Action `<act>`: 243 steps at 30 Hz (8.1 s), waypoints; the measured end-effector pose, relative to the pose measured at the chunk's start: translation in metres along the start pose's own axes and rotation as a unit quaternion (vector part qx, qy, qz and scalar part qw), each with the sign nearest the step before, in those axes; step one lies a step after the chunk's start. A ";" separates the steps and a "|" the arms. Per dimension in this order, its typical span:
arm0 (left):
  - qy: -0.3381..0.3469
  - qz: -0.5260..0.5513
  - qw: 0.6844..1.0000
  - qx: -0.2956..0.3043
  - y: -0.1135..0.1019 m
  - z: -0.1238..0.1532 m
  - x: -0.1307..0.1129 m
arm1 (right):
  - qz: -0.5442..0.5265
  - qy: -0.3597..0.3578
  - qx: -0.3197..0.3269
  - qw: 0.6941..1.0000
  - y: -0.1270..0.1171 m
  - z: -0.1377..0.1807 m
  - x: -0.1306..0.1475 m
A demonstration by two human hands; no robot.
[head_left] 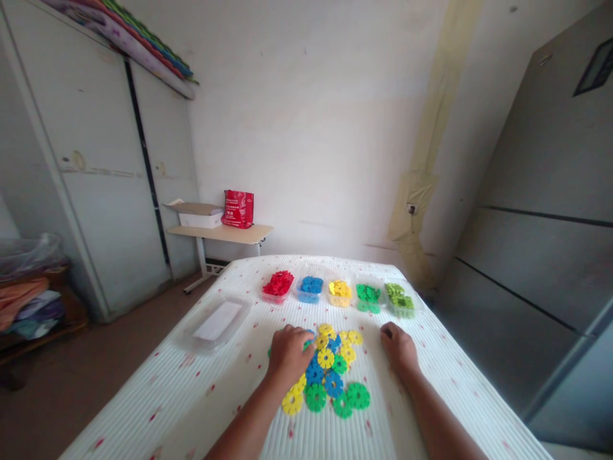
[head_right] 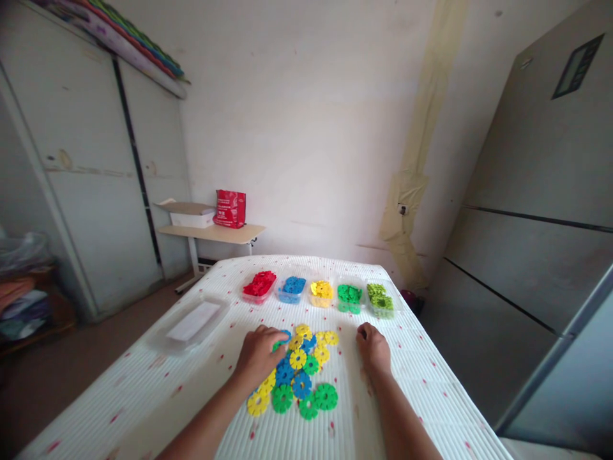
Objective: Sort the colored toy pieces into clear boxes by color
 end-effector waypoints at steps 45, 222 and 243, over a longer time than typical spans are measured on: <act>-0.011 0.044 0.996 0.082 0.022 -0.018 -0.019 | 0.034 -0.011 0.011 0.999 -0.001 0.003 0.004; -0.232 0.335 0.908 -0.100 0.003 -0.054 0.042 | 0.095 -0.057 0.040 0.993 0.020 0.010 0.034; -0.230 0.163 0.953 -0.109 -0.011 0.044 0.098 | 0.087 -0.062 0.047 0.993 0.018 0.012 0.034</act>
Point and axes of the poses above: each hand's wrist, its own z-axis away from the middle knuckle, its own y-axis out of the palm, x = y × z, the point moved 3 cm from there along -z, towards the middle knuckle, and after that the axes turned 3 degrees about y, right-handed, at the moved point
